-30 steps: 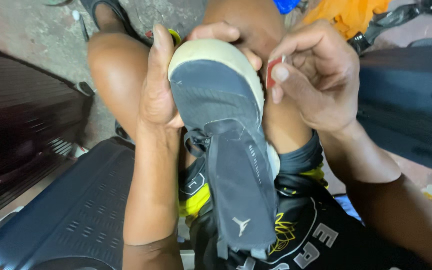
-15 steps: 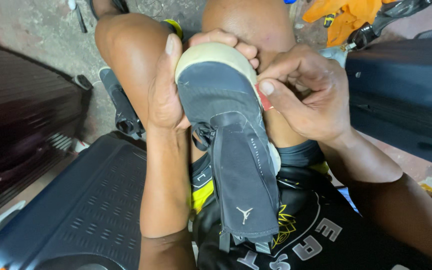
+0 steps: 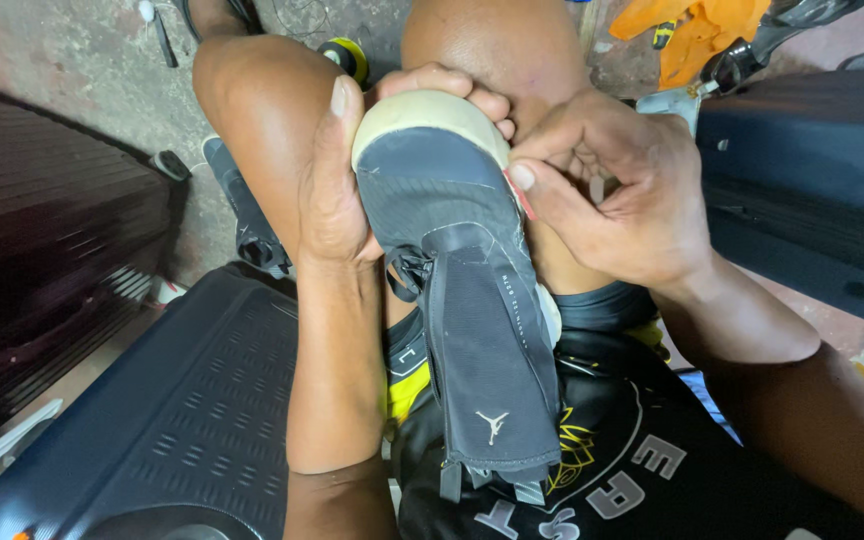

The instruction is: The person holds a black sneaker and uses a small red abrasive pad to scrub the white midsole. They rotate the shoe to access different areas and continue scrubbing the same sections repeatedly.

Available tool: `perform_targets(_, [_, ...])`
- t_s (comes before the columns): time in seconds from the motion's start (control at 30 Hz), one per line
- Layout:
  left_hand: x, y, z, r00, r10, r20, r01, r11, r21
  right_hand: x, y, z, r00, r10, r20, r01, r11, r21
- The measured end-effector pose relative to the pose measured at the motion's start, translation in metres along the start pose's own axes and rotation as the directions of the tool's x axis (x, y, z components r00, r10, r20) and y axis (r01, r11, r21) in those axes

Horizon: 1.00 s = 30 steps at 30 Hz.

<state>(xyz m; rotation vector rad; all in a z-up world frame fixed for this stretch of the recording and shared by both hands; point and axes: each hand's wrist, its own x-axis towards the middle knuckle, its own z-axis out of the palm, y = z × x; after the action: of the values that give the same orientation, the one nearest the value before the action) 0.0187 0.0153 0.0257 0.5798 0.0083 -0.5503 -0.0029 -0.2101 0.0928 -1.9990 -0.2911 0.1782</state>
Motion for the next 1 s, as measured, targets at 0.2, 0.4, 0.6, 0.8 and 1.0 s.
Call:
perform_targets(0.2, [-0.001, -0.002, 0.0, 0.999, 0.05, 0.012, -0.051, 0.992, 0.115, -0.001, 0.005, 0.005, 0.999, 0.001, -0.036, 0.002, 0.997, 0.081])
perform_targets(0.4, [-0.003, -0.003, -0.001, 0.999, 0.049, 0.019, -0.051, 0.992, 0.114, -0.003, 0.001, 0.004, 1.0, -0.007, -0.024, 0.006, 1.0, -0.028])
perform_targets(0.6, [0.0, -0.004, -0.002, 0.999, 0.051, 0.018, -0.053, 0.993, 0.105, -0.009, 0.009, 0.01, 0.996, 0.058, -0.063, -0.057, 0.998, 0.028])
perform_targets(0.8, [-0.003, -0.007, -0.004, 0.997, 0.074, 0.025, -0.077, 0.987, 0.139, -0.006, 0.008, 0.008, 0.999, -0.01, -0.049, 0.01, 1.0, -0.007])
perform_targets(1.0, [0.002, -0.007, -0.006, 0.999, -0.008, -0.051, 0.01, 0.999, 0.036, 0.009, 0.01, 0.007, 0.985, -0.109, -0.137, 0.11, 0.994, 0.006])
